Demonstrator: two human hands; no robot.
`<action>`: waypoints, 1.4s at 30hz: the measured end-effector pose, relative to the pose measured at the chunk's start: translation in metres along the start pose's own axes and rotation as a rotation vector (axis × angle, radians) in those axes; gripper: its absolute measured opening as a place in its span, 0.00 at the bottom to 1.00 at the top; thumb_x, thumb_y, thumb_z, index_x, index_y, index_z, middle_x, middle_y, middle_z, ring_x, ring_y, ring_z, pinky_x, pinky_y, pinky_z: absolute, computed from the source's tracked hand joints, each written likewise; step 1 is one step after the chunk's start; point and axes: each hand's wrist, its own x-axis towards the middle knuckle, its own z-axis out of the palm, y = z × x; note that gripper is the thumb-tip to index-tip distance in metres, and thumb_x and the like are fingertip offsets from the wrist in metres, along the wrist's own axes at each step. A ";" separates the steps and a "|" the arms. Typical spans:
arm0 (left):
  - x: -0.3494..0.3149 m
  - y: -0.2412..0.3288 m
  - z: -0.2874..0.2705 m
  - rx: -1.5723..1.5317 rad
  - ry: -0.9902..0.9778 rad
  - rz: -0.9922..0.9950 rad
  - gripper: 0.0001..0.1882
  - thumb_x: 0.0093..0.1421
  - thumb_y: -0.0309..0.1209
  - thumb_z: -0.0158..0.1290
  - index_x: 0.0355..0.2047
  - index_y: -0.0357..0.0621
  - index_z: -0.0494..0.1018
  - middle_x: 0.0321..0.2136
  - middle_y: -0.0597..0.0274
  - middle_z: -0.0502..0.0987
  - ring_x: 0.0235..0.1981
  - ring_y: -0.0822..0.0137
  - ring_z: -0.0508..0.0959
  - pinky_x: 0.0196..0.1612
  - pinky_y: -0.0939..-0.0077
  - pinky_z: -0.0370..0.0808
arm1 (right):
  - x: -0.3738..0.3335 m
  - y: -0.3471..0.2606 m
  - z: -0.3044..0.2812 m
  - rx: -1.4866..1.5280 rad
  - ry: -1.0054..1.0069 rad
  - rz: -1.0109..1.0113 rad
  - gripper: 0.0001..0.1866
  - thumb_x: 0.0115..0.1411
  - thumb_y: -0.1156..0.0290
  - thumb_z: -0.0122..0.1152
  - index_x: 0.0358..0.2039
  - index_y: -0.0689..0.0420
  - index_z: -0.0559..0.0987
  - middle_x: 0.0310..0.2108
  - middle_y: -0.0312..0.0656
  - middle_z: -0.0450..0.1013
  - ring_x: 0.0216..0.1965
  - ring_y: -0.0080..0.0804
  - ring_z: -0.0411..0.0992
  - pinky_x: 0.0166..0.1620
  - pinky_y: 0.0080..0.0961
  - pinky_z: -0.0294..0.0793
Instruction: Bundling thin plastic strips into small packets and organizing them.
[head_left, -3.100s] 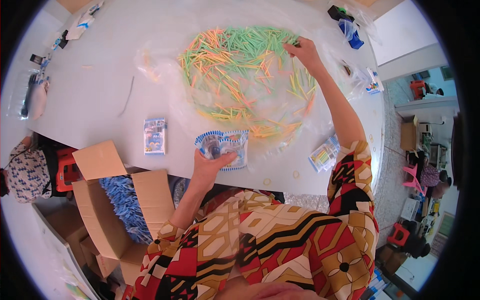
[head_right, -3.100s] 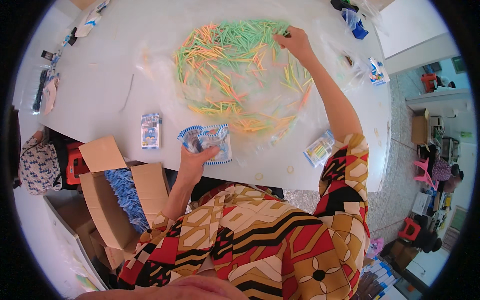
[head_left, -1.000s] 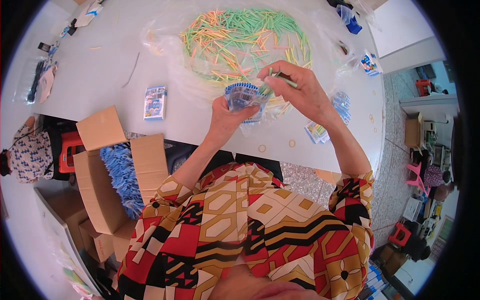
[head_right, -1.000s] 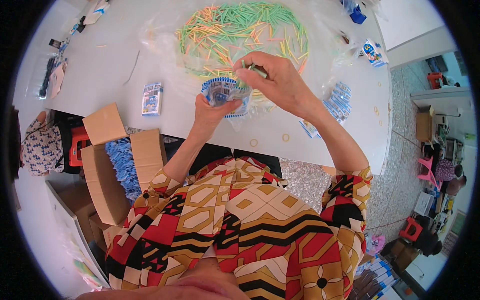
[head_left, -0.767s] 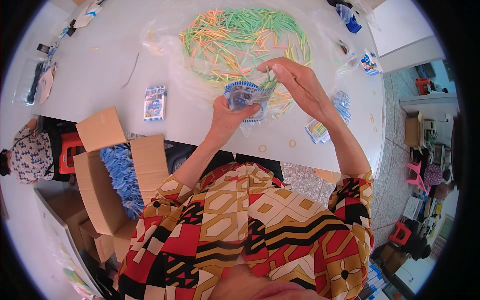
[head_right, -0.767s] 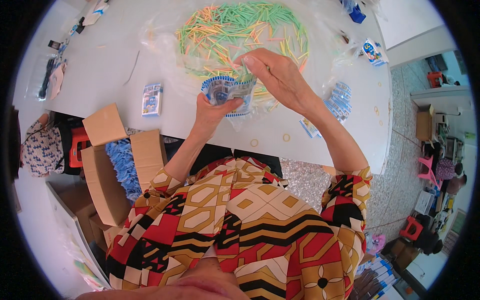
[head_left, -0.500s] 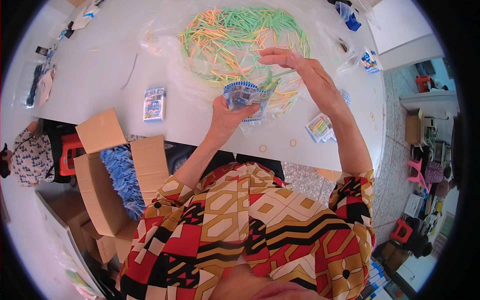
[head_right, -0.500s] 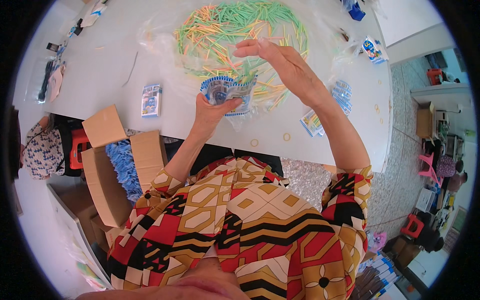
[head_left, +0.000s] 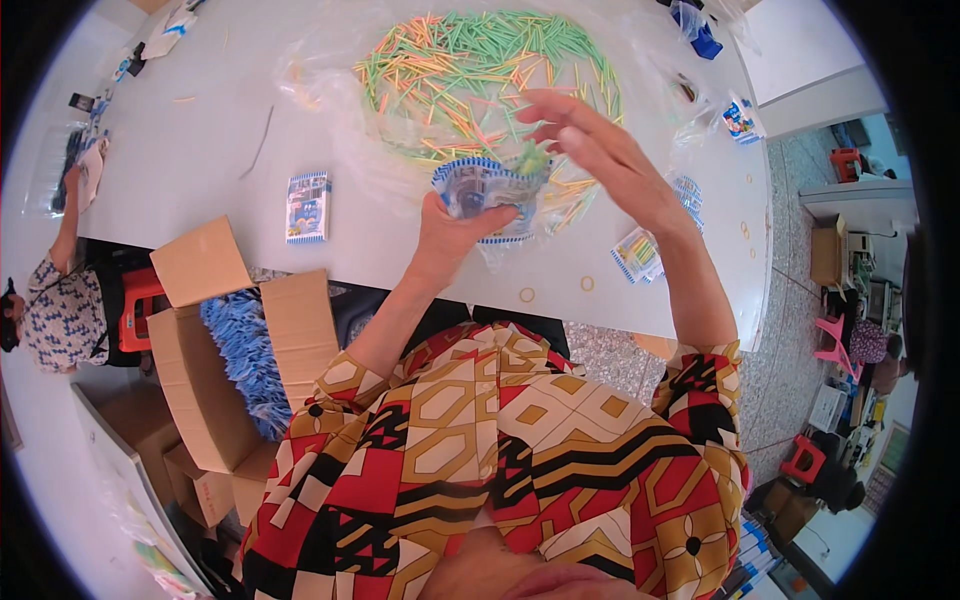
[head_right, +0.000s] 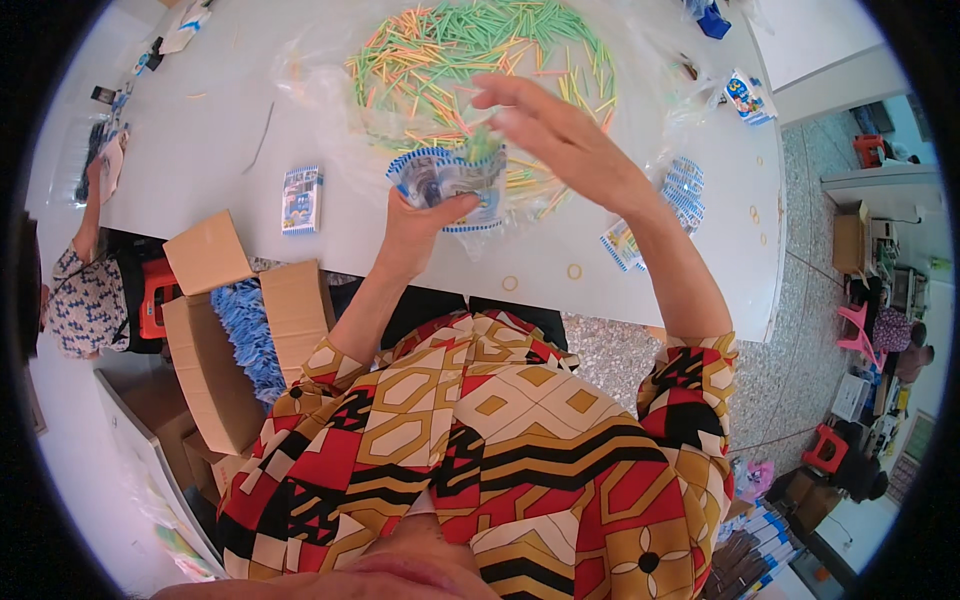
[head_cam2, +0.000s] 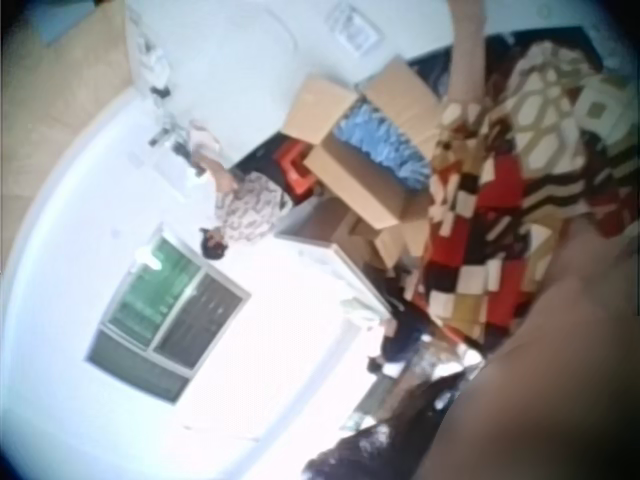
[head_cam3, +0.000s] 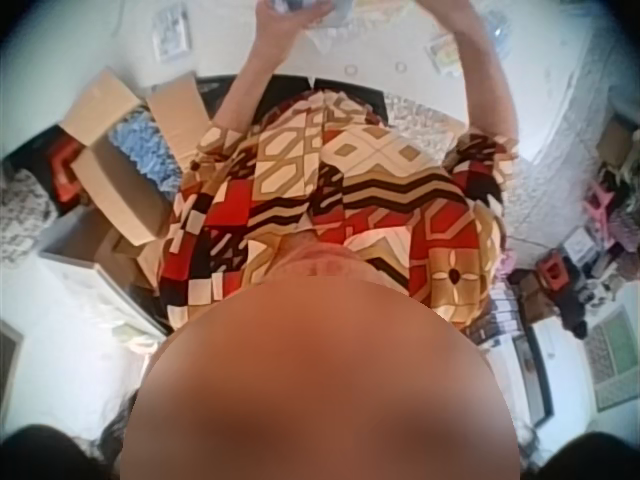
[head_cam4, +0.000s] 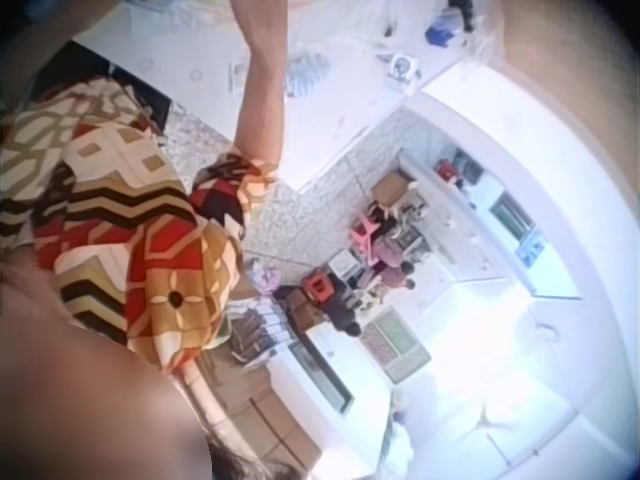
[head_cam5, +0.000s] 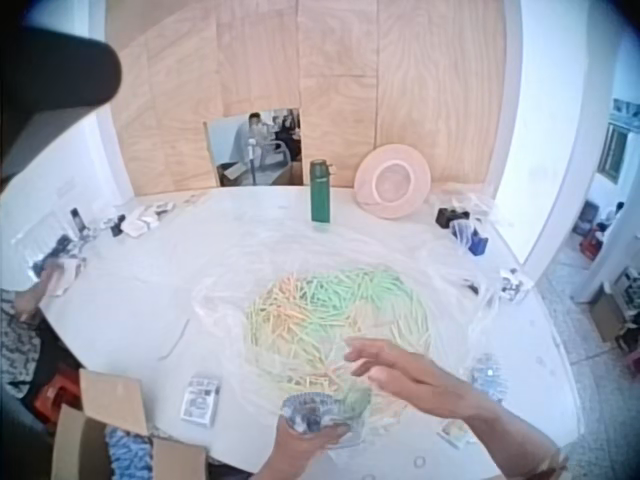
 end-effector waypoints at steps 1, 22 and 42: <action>0.000 0.003 0.001 -0.031 0.006 -0.004 0.17 0.45 0.23 0.61 0.36 0.38 0.72 0.29 0.65 0.76 0.30 0.77 0.74 0.35 0.82 0.72 | -0.003 0.003 -0.005 0.085 0.028 0.012 0.19 0.63 0.63 0.39 0.49 0.58 0.69 0.44 0.39 0.68 0.47 0.25 0.64 0.51 0.24 0.61; -0.003 -0.001 0.002 0.024 -0.030 -0.019 0.11 0.52 0.27 0.56 0.36 0.36 0.72 0.26 0.63 0.76 0.27 0.75 0.75 0.35 0.80 0.71 | -0.074 0.026 0.011 0.190 0.635 -0.007 0.08 0.57 0.78 0.51 0.37 0.65 0.74 0.28 0.34 0.72 0.30 0.16 0.68 0.36 0.15 0.68; -0.002 -0.005 0.013 -0.007 -0.051 -0.075 0.10 0.59 0.30 0.48 0.36 0.36 0.71 0.28 0.59 0.77 0.31 0.69 0.77 0.38 0.74 0.72 | -0.174 0.149 0.005 0.191 0.977 0.191 0.07 0.59 0.77 0.49 0.38 0.61 0.73 0.31 0.31 0.70 0.31 0.15 0.65 0.38 0.12 0.65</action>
